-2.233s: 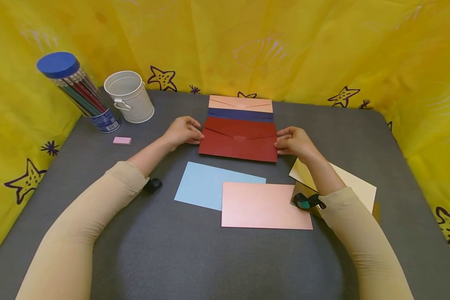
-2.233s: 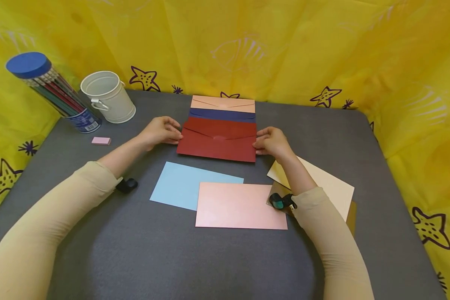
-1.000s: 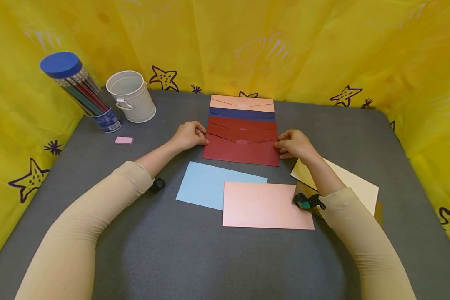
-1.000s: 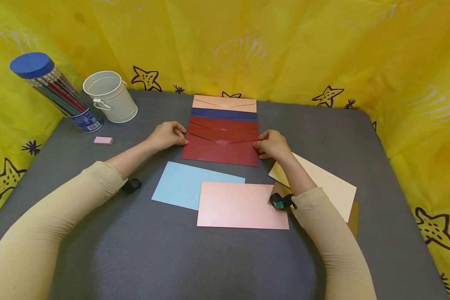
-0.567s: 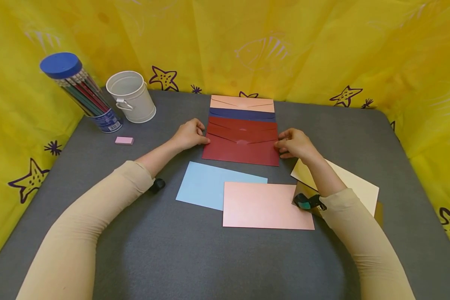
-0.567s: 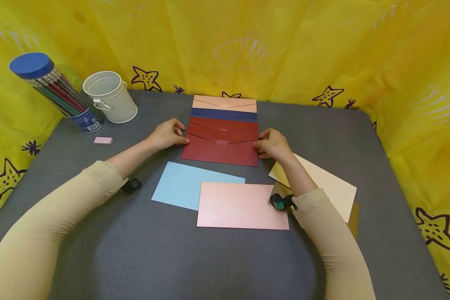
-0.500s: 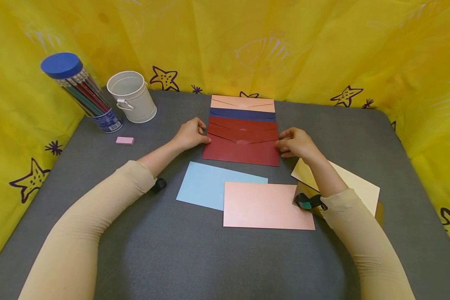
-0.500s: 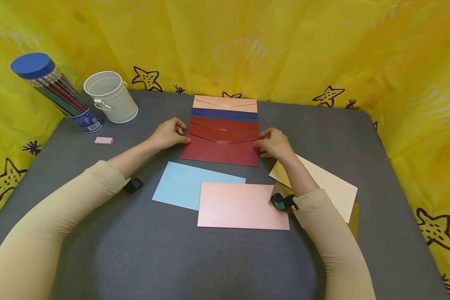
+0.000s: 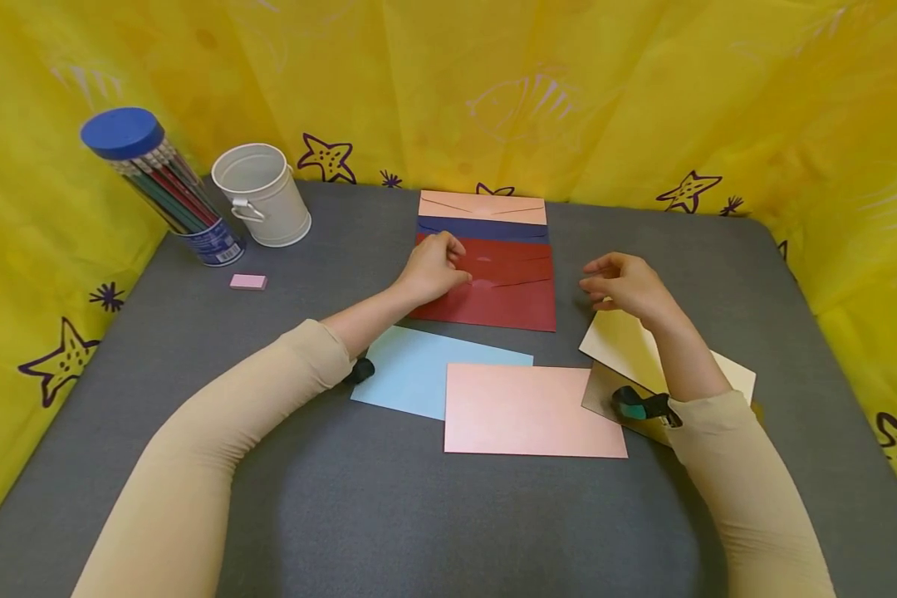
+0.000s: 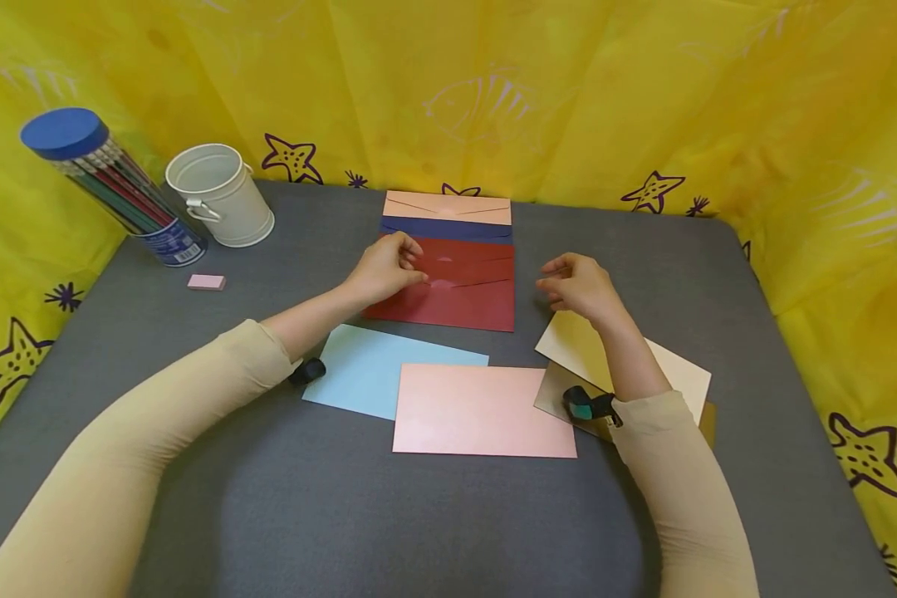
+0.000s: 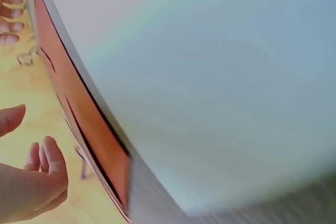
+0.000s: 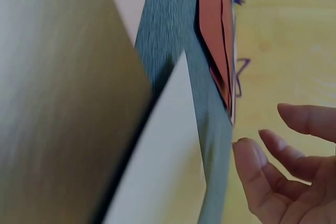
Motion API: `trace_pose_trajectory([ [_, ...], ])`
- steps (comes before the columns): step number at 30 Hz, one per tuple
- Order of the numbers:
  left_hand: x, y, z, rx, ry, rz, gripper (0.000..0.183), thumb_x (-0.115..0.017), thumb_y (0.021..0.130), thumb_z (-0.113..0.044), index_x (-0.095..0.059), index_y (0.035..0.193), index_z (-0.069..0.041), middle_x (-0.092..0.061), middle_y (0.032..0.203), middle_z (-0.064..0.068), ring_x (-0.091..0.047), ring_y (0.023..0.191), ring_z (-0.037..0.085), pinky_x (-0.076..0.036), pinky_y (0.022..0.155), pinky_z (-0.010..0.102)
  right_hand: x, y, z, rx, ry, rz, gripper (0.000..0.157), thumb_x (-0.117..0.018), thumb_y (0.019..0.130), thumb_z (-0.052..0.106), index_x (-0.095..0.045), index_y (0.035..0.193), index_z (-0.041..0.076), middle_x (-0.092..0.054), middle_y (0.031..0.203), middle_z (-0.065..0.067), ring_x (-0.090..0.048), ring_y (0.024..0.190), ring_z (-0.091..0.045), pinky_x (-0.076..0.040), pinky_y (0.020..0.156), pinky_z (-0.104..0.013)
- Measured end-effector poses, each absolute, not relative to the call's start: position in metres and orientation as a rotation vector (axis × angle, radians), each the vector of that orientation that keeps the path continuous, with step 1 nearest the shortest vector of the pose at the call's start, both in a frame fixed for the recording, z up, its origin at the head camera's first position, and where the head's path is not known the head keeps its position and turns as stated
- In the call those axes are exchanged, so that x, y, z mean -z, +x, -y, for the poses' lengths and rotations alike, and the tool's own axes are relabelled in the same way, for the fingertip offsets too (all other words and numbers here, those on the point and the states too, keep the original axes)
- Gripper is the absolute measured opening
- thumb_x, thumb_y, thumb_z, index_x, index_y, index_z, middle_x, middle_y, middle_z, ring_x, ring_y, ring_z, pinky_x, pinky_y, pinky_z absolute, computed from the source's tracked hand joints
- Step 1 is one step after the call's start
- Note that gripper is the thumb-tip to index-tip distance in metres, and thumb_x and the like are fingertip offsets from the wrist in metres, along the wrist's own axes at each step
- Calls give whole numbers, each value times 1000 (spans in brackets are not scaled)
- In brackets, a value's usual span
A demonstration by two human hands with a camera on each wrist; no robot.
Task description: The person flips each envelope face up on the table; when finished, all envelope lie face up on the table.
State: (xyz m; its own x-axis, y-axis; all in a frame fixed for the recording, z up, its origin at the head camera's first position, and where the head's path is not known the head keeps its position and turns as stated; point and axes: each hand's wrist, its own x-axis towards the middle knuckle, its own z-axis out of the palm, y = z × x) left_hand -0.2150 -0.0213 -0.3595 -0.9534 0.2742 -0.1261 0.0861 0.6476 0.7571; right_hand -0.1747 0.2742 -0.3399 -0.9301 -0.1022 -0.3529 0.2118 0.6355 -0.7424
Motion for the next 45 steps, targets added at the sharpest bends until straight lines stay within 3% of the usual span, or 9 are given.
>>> trace_pose_trajectory([
  [9, 356, -198, -32, -1332, 405, -2367, 35, -74, 87, -13, -59, 116, -2, -64, 118, 14, -62, 110, 25, -51, 93, 31, 338, -166, -313, 1060, 43, -2530, 51, -61, 98, 27, -49, 135, -6, -65, 112, -5, -62, 84, 1, -54, 77, -17],
  [16, 361, -186, -72, -1297, 474, -2229, 39, -75, 86, -16, -63, 120, 0, -69, 122, 13, -65, 112, 23, -49, 85, 19, 343, -163, -343, 886, 42, -2550, 49, -64, 95, 29, -55, 130, -5, -64, 105, -3, -57, 88, -10, -51, 77, -21],
  [25, 367, -165, -107, -1291, 445, -2117, 47, -75, 84, -15, -62, 126, 2, -65, 125, 15, -63, 104, 22, -48, 75, 16, 352, -162, -359, 816, 81, -2530, 53, -71, 90, 29, -56, 127, -6, -63, 93, 3, -54, 85, -12, -45, 76, -21],
  [31, 372, -160, -110, -1377, 356, -1998, 48, -73, 84, -7, -59, 128, 6, -60, 131, 19, -64, 111, 25, -58, 88, 25, 357, -161, -356, 820, 84, -2537, 56, -77, 86, 29, -57, 124, -6, -57, 86, 4, -50, 80, -13, -42, 71, -22],
  [39, 372, -160, -112, -1402, 323, -1840, 55, -70, 86, -2, -48, 134, 10, -57, 137, 23, -61, 124, 30, -55, 98, 34, 360, -162, -354, 821, 76, -2552, 56, -81, 81, 30, -61, 120, -5, -56, 83, 5, -48, 79, -12, -40, 67, -23],
  [45, 373, -159, -113, -1451, 280, -1783, 53, -66, 87, 0, -48, 135, 12, -53, 138, 23, -59, 126, 31, -53, 102, 36, 359, -160, -346, 727, 74, -2569, 58, -84, 78, 35, -63, 117, -2, -61, 102, -10, -51, 94, -24, -41, 75, -28],
])
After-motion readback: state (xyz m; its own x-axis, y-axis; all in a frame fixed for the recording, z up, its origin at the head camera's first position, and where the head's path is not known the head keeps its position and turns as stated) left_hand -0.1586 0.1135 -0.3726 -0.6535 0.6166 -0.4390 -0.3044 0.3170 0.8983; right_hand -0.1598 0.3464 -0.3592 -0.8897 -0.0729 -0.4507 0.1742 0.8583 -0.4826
